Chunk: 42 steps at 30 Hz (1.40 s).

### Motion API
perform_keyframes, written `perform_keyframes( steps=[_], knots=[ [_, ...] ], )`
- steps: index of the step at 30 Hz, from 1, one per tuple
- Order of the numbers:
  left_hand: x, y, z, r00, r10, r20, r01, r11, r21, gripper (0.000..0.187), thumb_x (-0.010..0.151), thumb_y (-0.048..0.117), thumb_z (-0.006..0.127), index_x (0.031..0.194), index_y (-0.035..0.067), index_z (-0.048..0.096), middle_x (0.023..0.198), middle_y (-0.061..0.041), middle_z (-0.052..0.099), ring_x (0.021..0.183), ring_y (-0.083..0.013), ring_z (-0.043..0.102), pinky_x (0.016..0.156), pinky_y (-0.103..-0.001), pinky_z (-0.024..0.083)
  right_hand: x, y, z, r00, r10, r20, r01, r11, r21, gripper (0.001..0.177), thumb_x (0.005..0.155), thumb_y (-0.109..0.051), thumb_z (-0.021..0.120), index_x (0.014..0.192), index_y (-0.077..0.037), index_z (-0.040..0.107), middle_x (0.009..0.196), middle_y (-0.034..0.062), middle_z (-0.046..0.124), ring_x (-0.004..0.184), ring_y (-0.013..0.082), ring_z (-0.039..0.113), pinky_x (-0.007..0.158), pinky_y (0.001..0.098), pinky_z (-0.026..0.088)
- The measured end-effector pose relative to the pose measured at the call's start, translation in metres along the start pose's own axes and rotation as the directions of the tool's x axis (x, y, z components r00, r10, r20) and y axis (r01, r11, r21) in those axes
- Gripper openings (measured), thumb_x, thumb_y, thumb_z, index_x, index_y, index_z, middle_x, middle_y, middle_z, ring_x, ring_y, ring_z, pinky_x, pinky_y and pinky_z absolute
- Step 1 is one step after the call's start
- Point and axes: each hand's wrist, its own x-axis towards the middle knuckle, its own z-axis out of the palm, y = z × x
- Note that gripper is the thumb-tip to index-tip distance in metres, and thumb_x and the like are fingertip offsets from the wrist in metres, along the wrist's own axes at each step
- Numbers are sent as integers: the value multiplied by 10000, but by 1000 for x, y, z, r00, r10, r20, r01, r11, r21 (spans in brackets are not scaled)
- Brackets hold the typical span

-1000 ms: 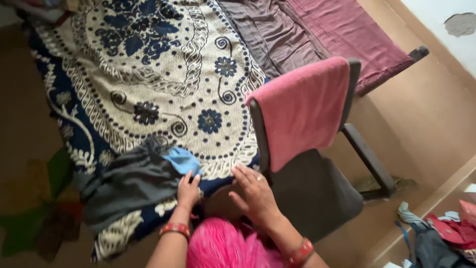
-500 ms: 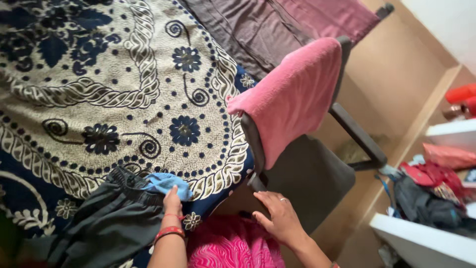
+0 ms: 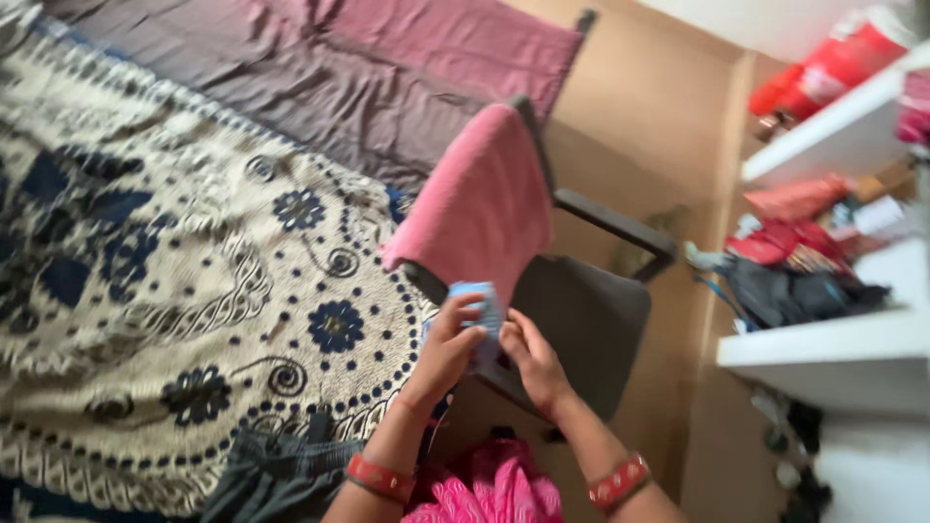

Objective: The person wipes the seat, backrest, and armrests of a plastic chair with a cloth, handling the chair to reach different surfaces.

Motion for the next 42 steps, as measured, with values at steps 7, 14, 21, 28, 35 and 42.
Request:
perform_keyframes(
  steps=[7, 14, 21, 28, 35, 42],
  knots=[
    [26, 53, 30, 958, 182, 220, -258, 883, 392, 257, 923, 105, 655, 1147, 38, 761, 1072, -66, 747, 929, -163, 710, 806, -316, 580, -19, -19, -32, 995, 28, -95, -3, 967, 255, 305, 1012, -252, 599, 1221, -41, 673, 978, -9, 702, 823, 70, 624, 758, 265, 519],
    [113, 64, -60, 896, 405, -181, 188, 24, 982, 945, 698, 568, 880, 1306, -90, 579, 1191, -268, 669, 1110, -411, 648, 895, -517, 510, -62, -17, -73, 914, 61, -401, 47, 966, 255, 296, 972, -240, 615, 1207, -79, 699, 1041, -39, 723, 932, 58, 637, 877, 258, 499],
    [147, 62, -45, 929, 78, -363, 360, 44, 932, 530, 879, 504, 732, 1110, 28, 750, 1130, -225, 729, 1051, -404, 710, 861, -517, 568, -92, 28, -127, 797, 119, -592, 78, 952, 296, 350, 1005, -294, 644, 1188, -7, 730, 1050, 64, 729, 922, 135, 654, 866, 311, 509],
    [52, 3, -4, 954, -60, -293, 285, -109, 952, 594, 929, 606, 643, 1077, 45, 773, 1095, -220, 760, 1031, -396, 741, 875, -481, 584, -94, 11, -132, 852, 228, -472, 70, 843, 534, 357, 886, -282, 647, 1179, -87, 709, 1065, 36, 763, 794, 204, 679, 740, 398, 551],
    [-58, 1, 98, 843, -427, -328, 306, -120, 944, 599, 798, 627, 745, 934, 46, 803, 959, -148, 800, 836, -286, 782, 781, -383, 610, -88, 8, -141, 962, 118, -248, -30, 943, 331, 398, 969, -382, 673, 992, 2, 772, 938, 89, 753, 790, 131, 676, 755, 283, 552],
    [-109, -32, 142, 705, -622, -341, 539, 157, 827, 637, 815, 581, 761, 925, -47, 750, 936, -188, 754, 687, -290, 743, 646, -441, 596, -89, 84, -178, 985, 75, -153, -51, 987, 153, 195, 871, -115, 721, 968, 41, 653, 855, 90, 701, 779, 166, 643, 690, 305, 541]
  ],
)
